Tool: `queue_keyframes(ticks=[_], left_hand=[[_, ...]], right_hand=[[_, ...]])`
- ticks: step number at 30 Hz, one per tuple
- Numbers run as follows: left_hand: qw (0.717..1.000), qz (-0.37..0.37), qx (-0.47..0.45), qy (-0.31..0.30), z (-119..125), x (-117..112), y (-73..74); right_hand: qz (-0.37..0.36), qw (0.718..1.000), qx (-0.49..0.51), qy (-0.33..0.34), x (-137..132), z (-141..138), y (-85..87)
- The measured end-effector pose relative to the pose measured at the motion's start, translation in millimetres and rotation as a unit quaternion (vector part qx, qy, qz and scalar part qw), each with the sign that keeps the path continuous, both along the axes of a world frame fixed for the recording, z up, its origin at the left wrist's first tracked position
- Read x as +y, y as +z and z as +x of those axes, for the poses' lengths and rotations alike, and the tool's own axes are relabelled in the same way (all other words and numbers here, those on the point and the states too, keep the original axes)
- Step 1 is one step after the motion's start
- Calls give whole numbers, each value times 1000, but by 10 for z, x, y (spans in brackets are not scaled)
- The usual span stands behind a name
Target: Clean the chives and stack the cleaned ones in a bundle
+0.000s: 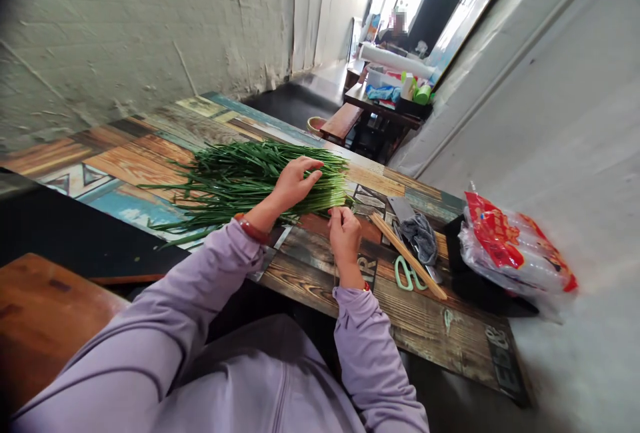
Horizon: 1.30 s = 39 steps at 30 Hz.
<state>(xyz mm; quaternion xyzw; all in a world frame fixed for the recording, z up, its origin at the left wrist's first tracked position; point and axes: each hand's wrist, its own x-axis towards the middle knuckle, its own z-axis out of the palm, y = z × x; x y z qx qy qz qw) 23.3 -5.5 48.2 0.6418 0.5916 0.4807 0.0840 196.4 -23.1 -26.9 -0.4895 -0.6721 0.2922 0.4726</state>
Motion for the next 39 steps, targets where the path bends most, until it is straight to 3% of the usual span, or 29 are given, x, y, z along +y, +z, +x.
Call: queue_keyframes(ticks=[4, 7, 10, 25, 35, 39], left_hand=[[994, -66, 35, -76, -77, 279, 7], [984, -96, 30, -148, -102, 320, 14], [979, -94, -2, -181, -106, 319, 21], [941, -160, -65, -290, -113, 317, 100], [920, -212, -71, -321, -133, 327, 53], [924, -207, -65, -315, -175, 336, 87]], right_hand=[[1, 1000, 3, 4, -3, -5, 6], [5, 1000, 3, 6, 0, -5, 8], [10, 1000, 1, 7, 0, -4, 10], [10, 1000, -17, -5, 1, -8, 16], [14, 999, -24, -15, -32, -22, 30], [7, 1000, -10, -10, -34, -35, 38]])
